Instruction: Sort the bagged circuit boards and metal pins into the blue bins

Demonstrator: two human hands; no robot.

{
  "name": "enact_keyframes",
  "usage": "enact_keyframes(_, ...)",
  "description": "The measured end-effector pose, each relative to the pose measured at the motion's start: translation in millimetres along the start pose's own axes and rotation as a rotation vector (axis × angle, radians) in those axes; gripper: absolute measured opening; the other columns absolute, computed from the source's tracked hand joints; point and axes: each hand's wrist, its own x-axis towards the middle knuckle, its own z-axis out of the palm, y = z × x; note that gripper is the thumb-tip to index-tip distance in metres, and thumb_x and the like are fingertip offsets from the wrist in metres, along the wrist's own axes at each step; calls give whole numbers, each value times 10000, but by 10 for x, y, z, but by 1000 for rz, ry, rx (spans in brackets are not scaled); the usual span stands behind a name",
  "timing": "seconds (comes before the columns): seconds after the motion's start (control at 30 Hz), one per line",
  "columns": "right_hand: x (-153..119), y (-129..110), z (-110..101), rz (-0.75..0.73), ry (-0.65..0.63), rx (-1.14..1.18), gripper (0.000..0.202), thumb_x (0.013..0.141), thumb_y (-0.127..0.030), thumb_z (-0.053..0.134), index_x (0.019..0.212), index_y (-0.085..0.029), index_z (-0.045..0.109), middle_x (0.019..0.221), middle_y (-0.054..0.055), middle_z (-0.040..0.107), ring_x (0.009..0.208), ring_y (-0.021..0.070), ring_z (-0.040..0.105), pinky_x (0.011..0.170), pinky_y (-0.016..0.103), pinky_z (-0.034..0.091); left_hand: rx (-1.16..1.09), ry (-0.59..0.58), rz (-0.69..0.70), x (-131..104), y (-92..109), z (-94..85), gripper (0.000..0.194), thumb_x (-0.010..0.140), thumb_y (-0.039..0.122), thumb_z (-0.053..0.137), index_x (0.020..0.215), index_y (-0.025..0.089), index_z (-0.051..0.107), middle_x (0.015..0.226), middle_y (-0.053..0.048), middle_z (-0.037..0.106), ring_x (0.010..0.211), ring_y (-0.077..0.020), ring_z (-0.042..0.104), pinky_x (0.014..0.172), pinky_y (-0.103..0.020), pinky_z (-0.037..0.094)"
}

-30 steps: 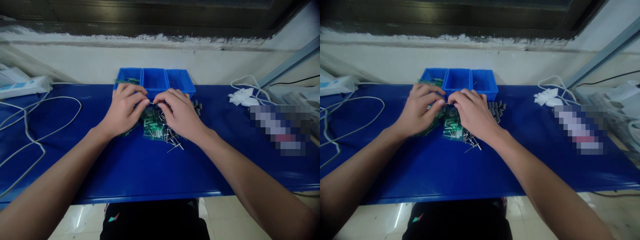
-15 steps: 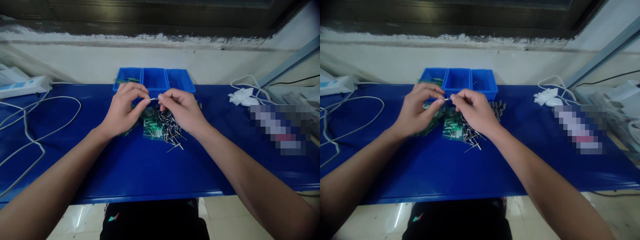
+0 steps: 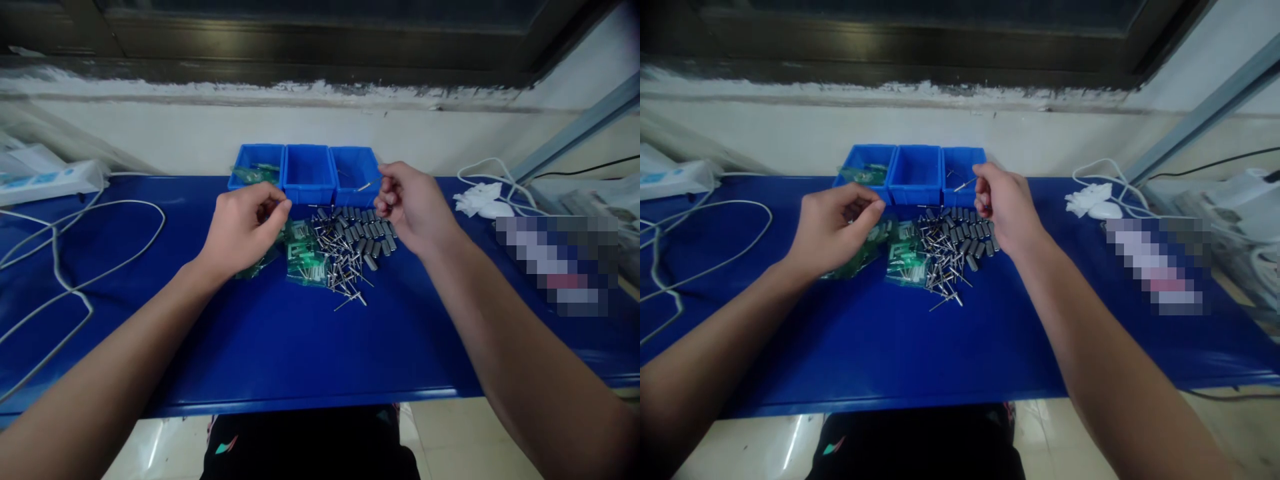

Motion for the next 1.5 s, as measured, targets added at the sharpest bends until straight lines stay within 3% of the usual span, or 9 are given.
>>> enact_keyframes(0.17, 42, 46, 30, 97, 51, 32, 362, 817, -595, 683, 774, -251, 581, 624, -24, 523, 500, 124, 464, 473, 293, 313, 27, -57, 33, 0, -3, -13, 221, 980, 341, 599, 906, 192, 744, 748, -5, 722, 646, -157, 653, 658, -293, 481)
enact_keyframes(0.33, -6, 73, 68, -57, 34, -139, 346, 871, -586, 669, 832, -243, 636, 683, -7, 568, 564, 134, 494, 533, 296, 360, 61, -150, 56, 5, -28, -9, 238, 978, 345, 572, 945, 187, 747, 794, -19, 727, 671, -166, 641, 671, -312, 473)
enact_keyframes(0.43, -110, 92, 109, -300, -115, -413, 271, 925, -499, 655, 880, -235, 694, 814, 28, 645, 730, 179, 577, 688, 344, 456, 78, -236, 83, 2, -49, -4, 255, 979, 359, 561, 1011, 186, 746, 918, -47, 738, 803, -202, 675, 743, -336, 501)
enact_keyframes(0.5, -191, 97, 136, -504, -279, -652, 226, 922, -456, 677, 984, -247, 737, 999, 61, 678, 963, 249, 607, 850, 417, 481, 118, -299, 84, -6, -59, -2, 284, 991, 373, 538, 1067, 188, 740, 998, -65, 737, 898, -237, 691, 798, -367, 520)
enact_keyframes(0.6, -271, 105, 154, -658, -478, -940, 314, 930, -462, 670, 1174, -273, 729, 1227, 94, 631, 1220, 342, 510, 1006, 523, 423, 195, -372, 47, -20, -75, 3, 306, 1005, 365, 504, 1115, 192, 730, 1047, -76, 734, 950, -273, 705, 828, -407, 540)
enact_keyframes(0.9, -247, 158, 141, -536, -595, -1096, 374, 1003, -473, 536, 1273, -268, 693, 1288, 111, 657, 1274, 373, 502, 960, 530, 374, 347, -408, 21, -29, -47, -3, 324, 983, 415, 542, 1156, 210, 724, 1126, -94, 736, 1058, -341, 703, 821, -453, 581)
enact_keyframes(1.13, -316, 141, 204, -586, -557, -1035, 353, 1000, -492, 563, 1204, -257, 728, 1236, 105, 661, 1212, 338, 516, 937, 492, 358, 477, -430, 2, -37, 14, -103, 481, 918, 625, 578, 1152, 237, 738, 1193, -108, 740, 1088, -396, 703, 779, -472, 593)
enact_keyframes(1.33, -307, 163, 216, -604, -531, -1037, 335, 1027, -443, 511, 1218, -255, 713, 1198, 111, 674, 1196, 340, 530, 941, 492, 367, 488, -495, 3, -13, -8, -146, 364, 899, 457, 563, 1152, 255, 730, 1148, -75, 754, 947, -337, 740, 748, -430, 582)
enact_keyframes(1.5, -308, 159, 234, -636, -479, -1016, 306, 1024, -424, 523, 1192, -264, 722, 1171, 94, 695, 1180, 334, 554, 976, 517, 390, 449, -444, 7, 8, -20, -167, 314, 948, 372, 530, 1142, 240, 738, 1053, -84, 766, 906, -316, 734, 750, -418, 565)
